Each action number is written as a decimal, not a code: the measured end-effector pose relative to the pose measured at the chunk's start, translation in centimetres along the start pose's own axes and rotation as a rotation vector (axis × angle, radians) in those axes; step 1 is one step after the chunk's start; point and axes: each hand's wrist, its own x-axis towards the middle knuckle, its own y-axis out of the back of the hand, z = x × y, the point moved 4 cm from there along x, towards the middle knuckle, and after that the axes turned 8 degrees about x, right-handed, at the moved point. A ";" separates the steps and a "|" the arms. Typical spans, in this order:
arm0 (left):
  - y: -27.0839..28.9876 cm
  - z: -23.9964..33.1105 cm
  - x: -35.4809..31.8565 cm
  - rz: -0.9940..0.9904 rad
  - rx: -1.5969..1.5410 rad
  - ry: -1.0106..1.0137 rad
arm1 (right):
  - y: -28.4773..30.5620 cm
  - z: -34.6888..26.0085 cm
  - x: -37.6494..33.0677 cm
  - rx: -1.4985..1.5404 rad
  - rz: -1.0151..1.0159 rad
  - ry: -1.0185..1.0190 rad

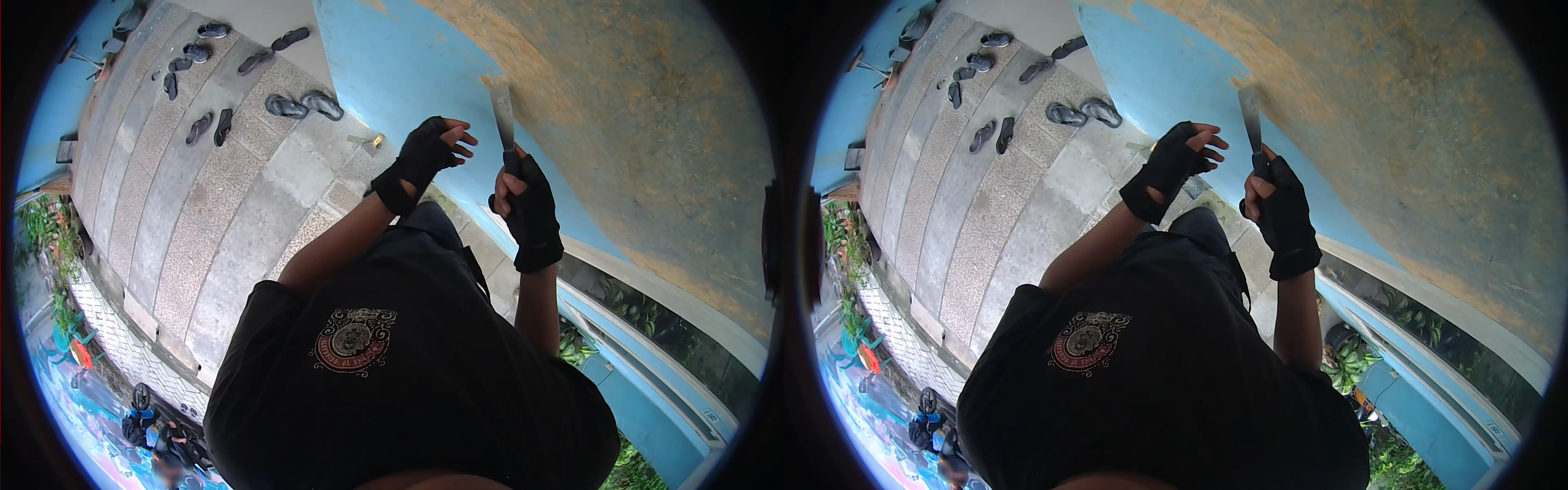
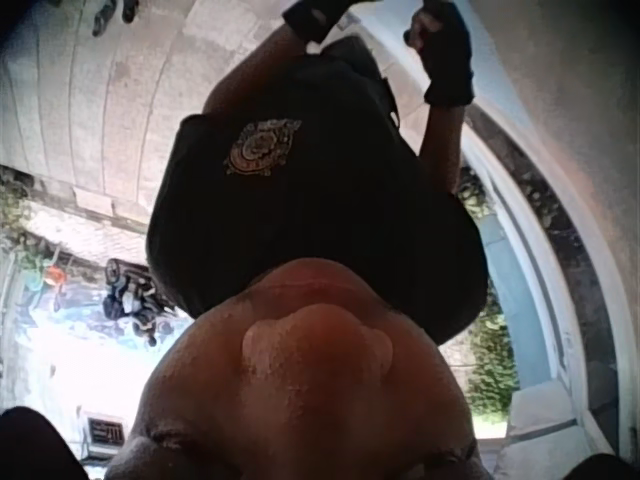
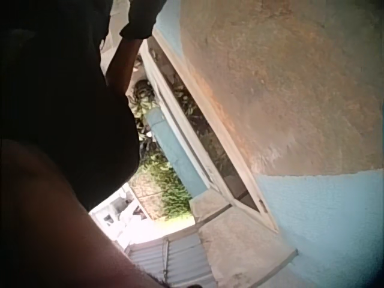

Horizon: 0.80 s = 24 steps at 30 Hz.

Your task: The person scrapes old paint or residue from an exterior wall using a putty knife.

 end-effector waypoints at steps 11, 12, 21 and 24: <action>-6.6 -1.1 -0.1 -0.047 0.021 -0.214 | 2.4 0.3 0.0 -1.021 0.038 0.394; -6.7 -1.2 0.0 -0.043 0.030 -0.215 | 1.9 0.2 -0.3 -1.317 0.038 0.609; -7.7 -2.9 1.8 -0.046 -0.147 -0.210 | 2.4 0.5 -1.3 -0.101 -0.152 -0.049; -9.1 -3.5 2.2 -0.045 -0.258 -0.191 | 2.9 0.6 -1.1 0.105 -0.277 -0.155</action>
